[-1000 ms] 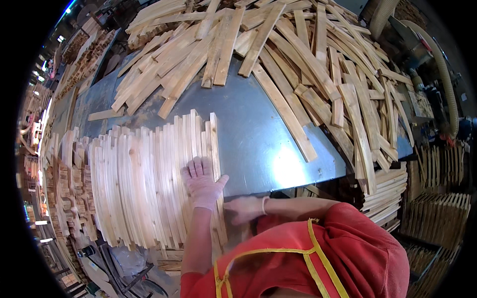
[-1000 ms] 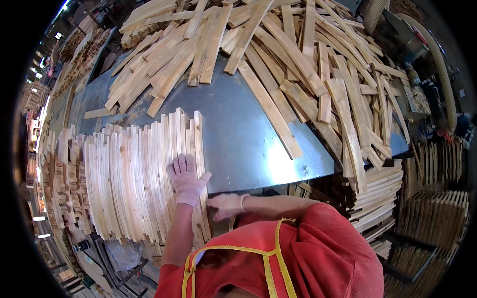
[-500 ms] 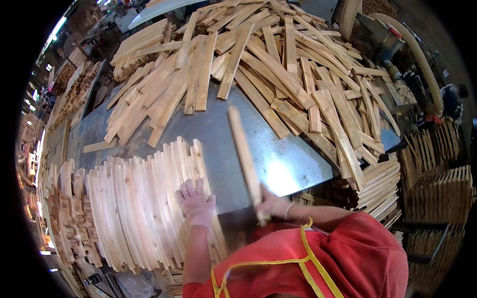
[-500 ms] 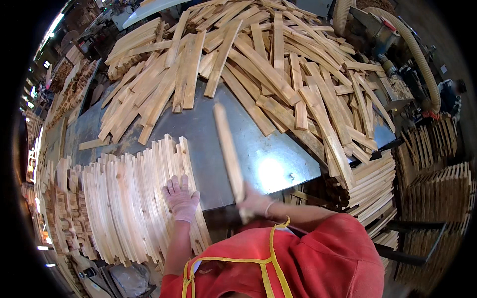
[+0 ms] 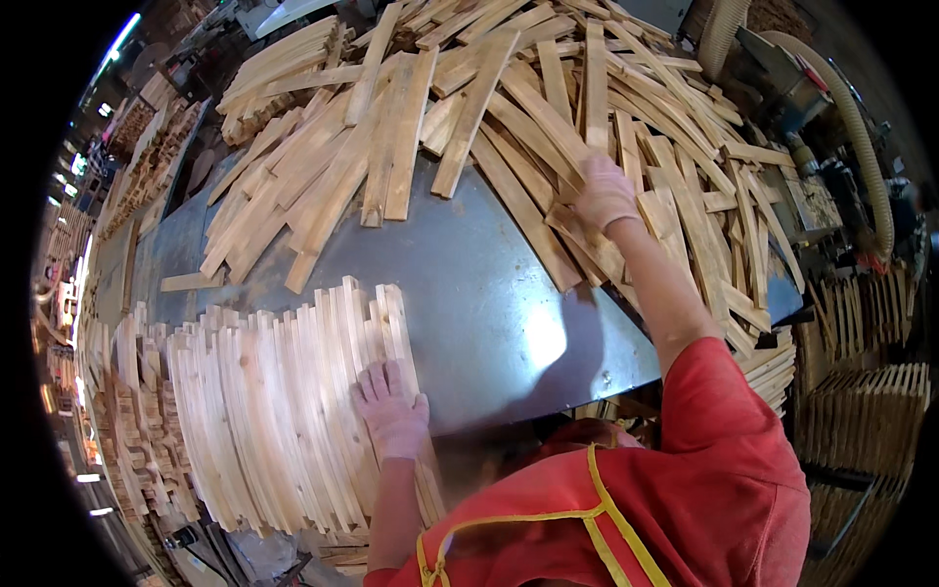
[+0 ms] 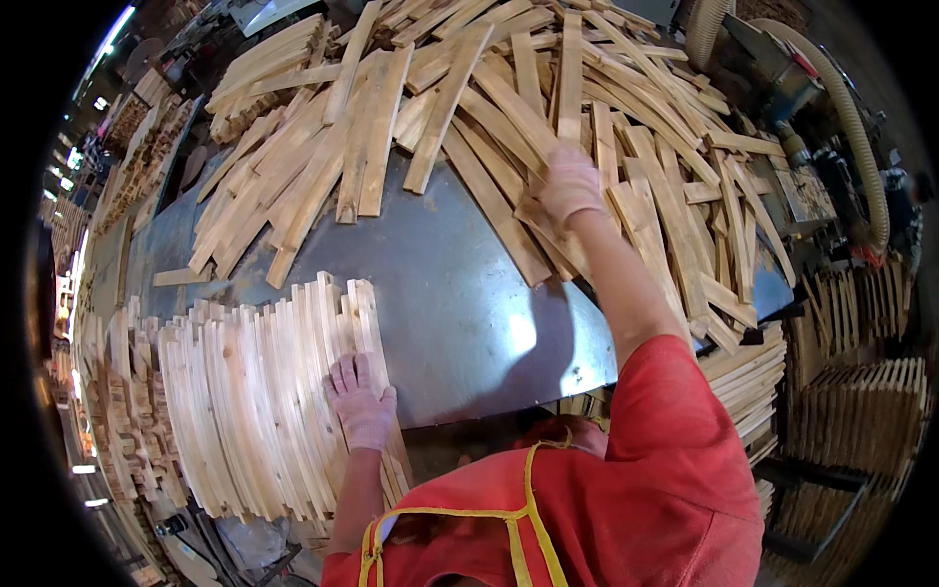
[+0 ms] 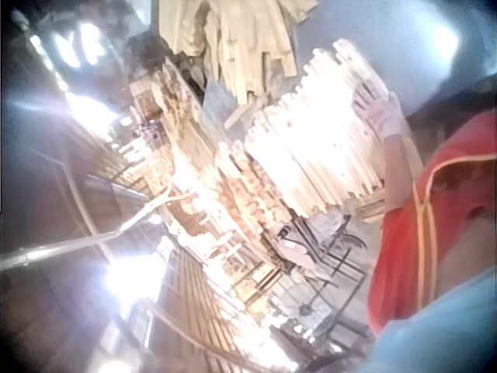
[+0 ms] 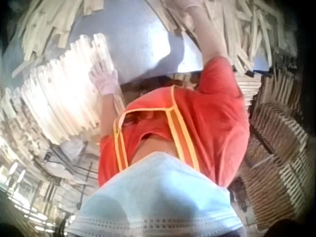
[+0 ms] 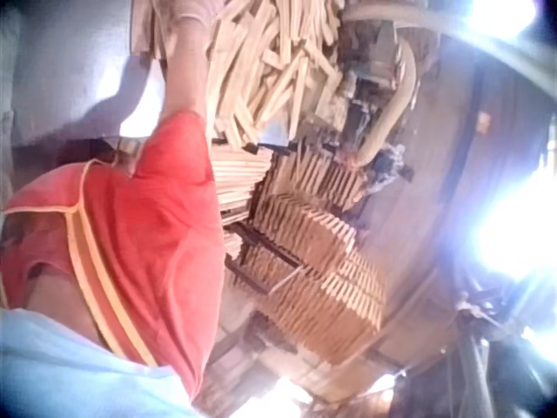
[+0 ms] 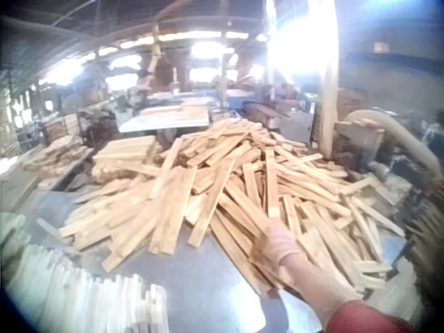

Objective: The person picks up wooden planks from a large pile and arranges them into a neat stack on a metal table. They handle the planks by hand, aligning them carefully to form a uniform pile.

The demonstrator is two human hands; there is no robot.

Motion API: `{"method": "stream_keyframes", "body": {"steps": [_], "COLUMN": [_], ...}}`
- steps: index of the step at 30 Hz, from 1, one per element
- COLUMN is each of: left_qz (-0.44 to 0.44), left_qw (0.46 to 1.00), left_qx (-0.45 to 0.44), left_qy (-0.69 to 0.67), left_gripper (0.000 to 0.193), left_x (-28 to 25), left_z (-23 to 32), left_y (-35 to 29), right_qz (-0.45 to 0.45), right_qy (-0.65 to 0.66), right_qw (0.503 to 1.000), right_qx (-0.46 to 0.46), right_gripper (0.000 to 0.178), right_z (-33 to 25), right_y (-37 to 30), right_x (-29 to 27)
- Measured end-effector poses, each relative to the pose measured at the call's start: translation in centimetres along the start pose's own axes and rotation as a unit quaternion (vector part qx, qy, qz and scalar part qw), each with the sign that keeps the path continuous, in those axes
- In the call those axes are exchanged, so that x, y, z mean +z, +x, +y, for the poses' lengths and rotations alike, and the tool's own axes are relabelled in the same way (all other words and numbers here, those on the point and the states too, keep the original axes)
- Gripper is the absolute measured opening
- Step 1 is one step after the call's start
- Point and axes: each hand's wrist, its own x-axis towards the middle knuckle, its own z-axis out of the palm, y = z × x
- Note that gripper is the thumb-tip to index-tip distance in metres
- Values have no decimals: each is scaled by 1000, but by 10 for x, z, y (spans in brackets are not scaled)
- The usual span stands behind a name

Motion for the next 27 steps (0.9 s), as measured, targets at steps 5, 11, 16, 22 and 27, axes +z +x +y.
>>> {"method": "stream_keyframes", "body": {"steps": [5,11,16,22,27], "left_qz": [44,38,5,-73,-82], "left_qw": [999,999,999,996,996], "left_qx": [8,11,4,17,19], "left_qy": [-2,16,45,-42,7], "left_gripper": [82,77,86,97,102], "left_x": [0,-12,5,2,-8], "left_z": [-5,0,-2,1,43], "left_y": [-8,-11,-6,-3,-17], "right_qz": [-154,-272,-326,-489,-592], "right_qy": [-7,612,775,628,293], "right_qw": [984,737,522,593,714], "right_qx": [85,93,147,120,-232], "right_gripper": [108,99,97,117,85], "right_z": [22,23,-44,-155,-167], "right_y": [-3,-102,-318,-453,-392], "right_x": [22,-9,43,73,71]}}
